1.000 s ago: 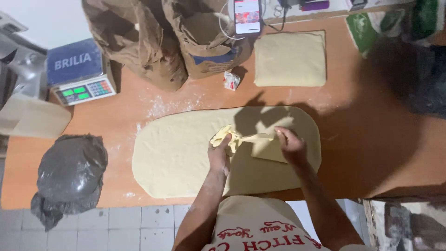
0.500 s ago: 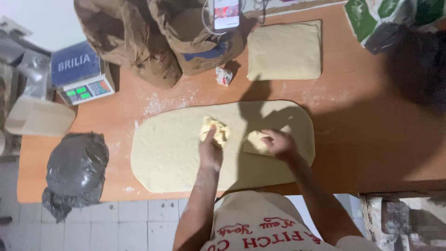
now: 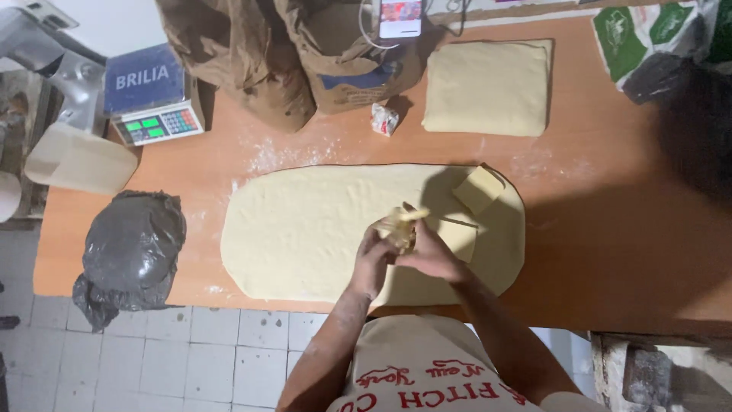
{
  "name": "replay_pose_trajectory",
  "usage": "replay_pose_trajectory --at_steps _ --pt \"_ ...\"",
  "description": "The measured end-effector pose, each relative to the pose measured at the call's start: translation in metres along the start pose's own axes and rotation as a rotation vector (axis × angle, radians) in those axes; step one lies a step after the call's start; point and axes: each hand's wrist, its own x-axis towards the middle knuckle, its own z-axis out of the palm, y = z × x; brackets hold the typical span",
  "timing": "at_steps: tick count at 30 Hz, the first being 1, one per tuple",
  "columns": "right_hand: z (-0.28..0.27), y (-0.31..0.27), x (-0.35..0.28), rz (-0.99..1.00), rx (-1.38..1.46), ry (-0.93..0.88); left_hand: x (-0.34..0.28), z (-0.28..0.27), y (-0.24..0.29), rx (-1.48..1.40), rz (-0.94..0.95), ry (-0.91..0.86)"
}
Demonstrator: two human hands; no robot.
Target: Shaping small pieces of dough into decorative twists and arranging them onto a larger base sheet.
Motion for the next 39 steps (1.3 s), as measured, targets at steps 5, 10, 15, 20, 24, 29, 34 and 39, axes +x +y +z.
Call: replay_pose_trajectory --at_steps 5,10,15,20,24,29,34,39 --pt "0.03 0.006 0.005 0.044 0.176 -0.061 -0.009 0.025 0.072 0.958 0.368 -0.322" --pt "0.075 0.086 0.04 -0.958 1.111 -0.19 -0.011 0.011 0.036 0.921 0.713 -0.417" --pt "0.082 0.04 0.023 0.076 1.041 0.262 -0.003 0.003 0.056 0.594 0.832 -0.21" --pt "0.114 0.037 0.035 0.002 1.181 0.375 0.008 -0.003 0.091 0.699 0.868 -0.288" --pt "0.097 -0.005 0.028 -0.857 -0.003 0.468 0.056 -0.034 0.085 0.747 0.984 -0.378" --pt "0.139 -0.001 0.062 0.081 1.25 0.491 0.074 -0.033 0.109 0.6 1.005 -0.401" --pt "0.13 -0.092 0.045 0.057 1.122 0.703 0.046 -0.012 0.121 0.36 0.652 -0.184" --pt "0.099 -0.098 0.051 -0.228 0.961 0.959 0.029 -0.007 0.119 0.393 0.665 -0.702"
